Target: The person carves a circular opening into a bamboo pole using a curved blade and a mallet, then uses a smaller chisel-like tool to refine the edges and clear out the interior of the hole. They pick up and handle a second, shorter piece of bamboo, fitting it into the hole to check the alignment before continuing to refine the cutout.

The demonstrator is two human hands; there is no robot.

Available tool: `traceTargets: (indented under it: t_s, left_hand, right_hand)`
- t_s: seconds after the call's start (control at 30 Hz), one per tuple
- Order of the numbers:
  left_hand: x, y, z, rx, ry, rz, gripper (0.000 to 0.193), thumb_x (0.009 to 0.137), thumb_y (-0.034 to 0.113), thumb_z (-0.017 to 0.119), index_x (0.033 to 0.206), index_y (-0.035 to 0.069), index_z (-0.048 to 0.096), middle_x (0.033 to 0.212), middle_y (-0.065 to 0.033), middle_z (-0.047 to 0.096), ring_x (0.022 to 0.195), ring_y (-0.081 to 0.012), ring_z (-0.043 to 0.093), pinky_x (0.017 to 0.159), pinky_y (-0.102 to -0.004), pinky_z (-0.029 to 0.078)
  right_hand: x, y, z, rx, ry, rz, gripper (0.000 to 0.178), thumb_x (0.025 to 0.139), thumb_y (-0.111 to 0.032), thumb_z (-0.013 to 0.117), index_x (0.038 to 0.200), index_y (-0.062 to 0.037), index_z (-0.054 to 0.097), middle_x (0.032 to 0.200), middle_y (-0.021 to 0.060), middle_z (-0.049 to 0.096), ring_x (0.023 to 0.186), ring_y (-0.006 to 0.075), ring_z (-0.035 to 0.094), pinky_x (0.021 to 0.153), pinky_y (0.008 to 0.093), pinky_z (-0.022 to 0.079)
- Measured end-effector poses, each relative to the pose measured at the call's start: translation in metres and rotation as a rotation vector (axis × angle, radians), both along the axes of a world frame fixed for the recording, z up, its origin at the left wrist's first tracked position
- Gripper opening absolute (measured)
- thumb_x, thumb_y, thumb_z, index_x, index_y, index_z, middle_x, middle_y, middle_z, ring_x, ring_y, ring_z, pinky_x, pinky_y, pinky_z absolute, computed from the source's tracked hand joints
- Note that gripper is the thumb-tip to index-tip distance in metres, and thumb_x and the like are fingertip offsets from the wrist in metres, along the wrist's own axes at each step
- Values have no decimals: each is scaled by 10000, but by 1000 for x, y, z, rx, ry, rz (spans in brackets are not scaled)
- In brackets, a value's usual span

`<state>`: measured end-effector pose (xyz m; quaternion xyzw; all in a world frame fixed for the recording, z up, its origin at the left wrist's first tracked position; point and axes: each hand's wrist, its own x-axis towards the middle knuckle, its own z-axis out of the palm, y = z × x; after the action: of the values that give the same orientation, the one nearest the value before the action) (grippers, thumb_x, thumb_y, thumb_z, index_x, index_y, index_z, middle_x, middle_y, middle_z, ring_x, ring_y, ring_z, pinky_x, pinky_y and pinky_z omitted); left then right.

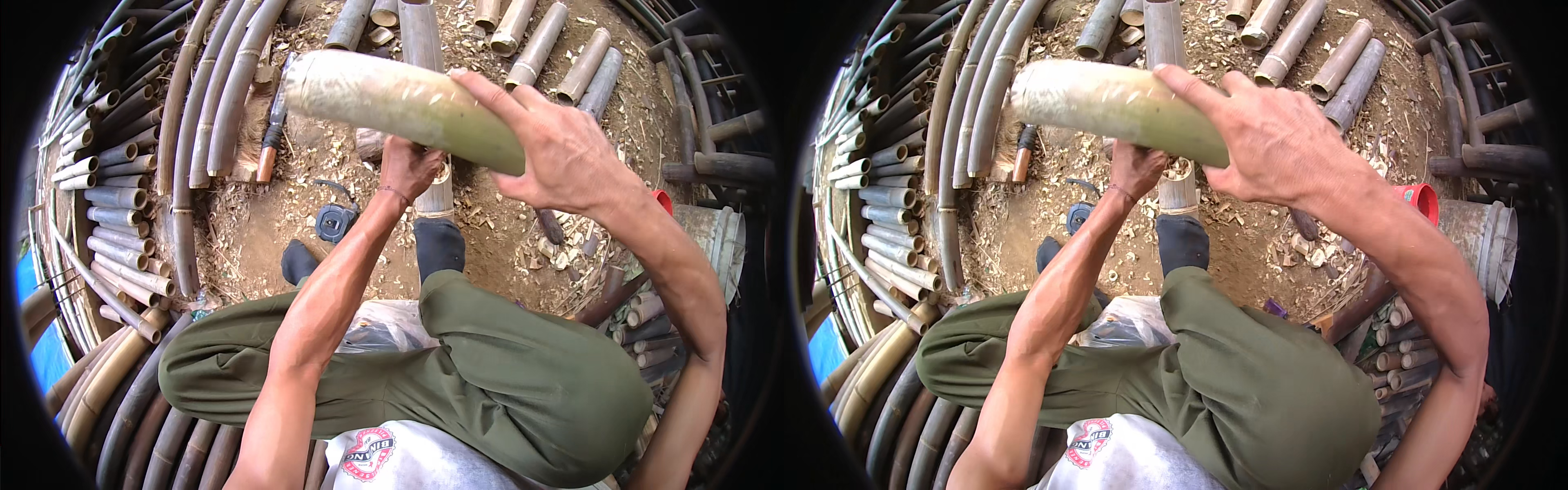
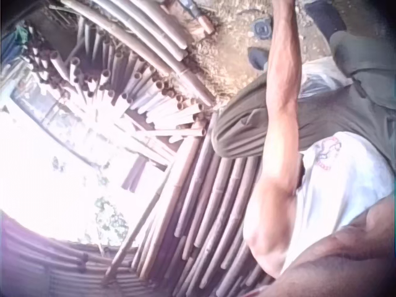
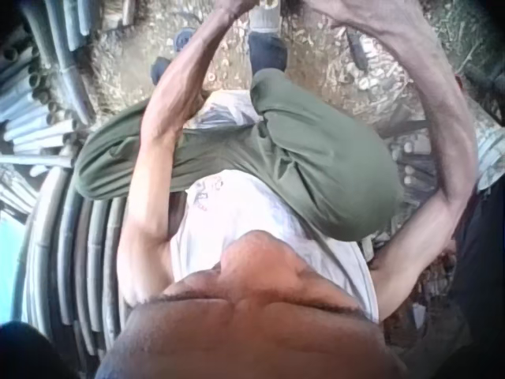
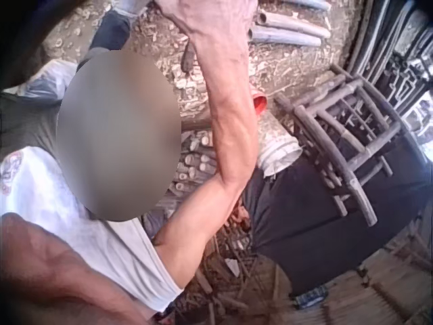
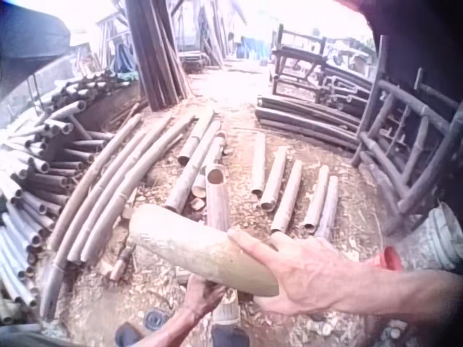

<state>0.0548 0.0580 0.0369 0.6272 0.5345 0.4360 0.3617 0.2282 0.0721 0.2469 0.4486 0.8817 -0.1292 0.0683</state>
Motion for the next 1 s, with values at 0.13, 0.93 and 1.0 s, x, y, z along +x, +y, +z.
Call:
traceTargets:
  t_s: [0.13,0.93,1.0]
  left_hand:
    - [-17,8,9,52,-24,-97,226,840,269,741,925,64,698,827,-135,690,757,-295,673,712,-383,530]
    - [-52,-79,1,-309,-838,-48,166,825,-90,565,945,24,576,1053,-139,637,1282,-354,514,1132,-467,346]
    - [-46,-77,0,-308,-869,3,158,849,-85,568,964,22,577,1057,-138,635,1267,-343,528,1122,-454,368]
  right_hand:
    - [-1,-10,2,63,485,10,959,683,-148,770,1520,-130,303,1265,195,573,1088,328,638,934,422,532]
    - [20,-20,1,-195,849,-271,936,750,-159,769,1493,74,250,1388,225,485,1289,281,494,1089,380,384]
    - [19,-18,-1,-189,856,-244,943,742,-160,777,1497,59,256,1385,216,492,1275,285,509,1076,381,399]
